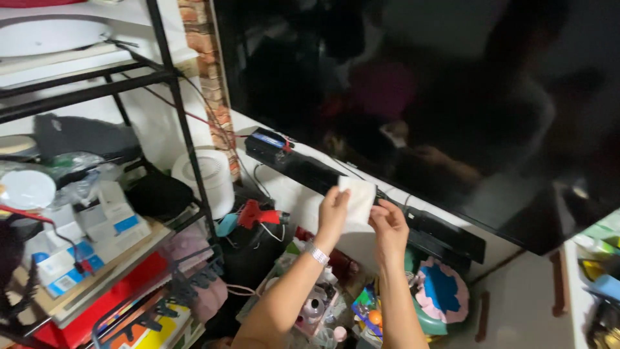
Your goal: Clean a TV screen using a white wipe.
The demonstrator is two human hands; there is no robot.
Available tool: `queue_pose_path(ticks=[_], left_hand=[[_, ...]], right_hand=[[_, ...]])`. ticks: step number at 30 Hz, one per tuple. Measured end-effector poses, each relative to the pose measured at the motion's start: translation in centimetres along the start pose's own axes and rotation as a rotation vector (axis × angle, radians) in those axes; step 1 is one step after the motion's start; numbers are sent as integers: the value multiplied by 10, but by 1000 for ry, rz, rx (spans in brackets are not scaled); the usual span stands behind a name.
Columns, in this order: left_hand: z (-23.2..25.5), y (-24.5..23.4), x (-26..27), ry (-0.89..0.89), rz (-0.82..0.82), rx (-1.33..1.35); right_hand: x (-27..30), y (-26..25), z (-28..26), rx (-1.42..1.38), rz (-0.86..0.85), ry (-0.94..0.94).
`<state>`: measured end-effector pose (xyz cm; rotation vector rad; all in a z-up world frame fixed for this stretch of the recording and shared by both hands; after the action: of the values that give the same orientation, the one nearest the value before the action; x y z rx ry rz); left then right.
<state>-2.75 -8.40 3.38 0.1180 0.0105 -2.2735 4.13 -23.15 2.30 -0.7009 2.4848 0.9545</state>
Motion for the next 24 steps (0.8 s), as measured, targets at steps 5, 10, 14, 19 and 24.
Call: queue_pose_path(ticks=[5,10,14,19,24], left_hand=[[-44,-81,-127,156,329,245],[50,-166,-211,323,804,180],[71,-162,-312,406,838,165],[114,-82,-248,706,701,-8],[139,-69,-219,922,476,-265]], right_hand=[[-2,-25,18,204,102,-68],[3,-27,27,345,123,-57],[-5,-33,50,381,134,-64],[-13,-34,71,408,232,-30],[-22,-3,76,467,222,-18]])
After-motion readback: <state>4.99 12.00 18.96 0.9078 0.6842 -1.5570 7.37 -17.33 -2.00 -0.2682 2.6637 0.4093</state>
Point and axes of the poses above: each hand's wrist, its own x-axis away from the middle knuckle, its own y-axis out of the palm, z = x × y, the point moved 4 cm from there along -x, towards the middle knuckle, and after that the axes turned 14 degrees about -y, right-handed, at the moved point
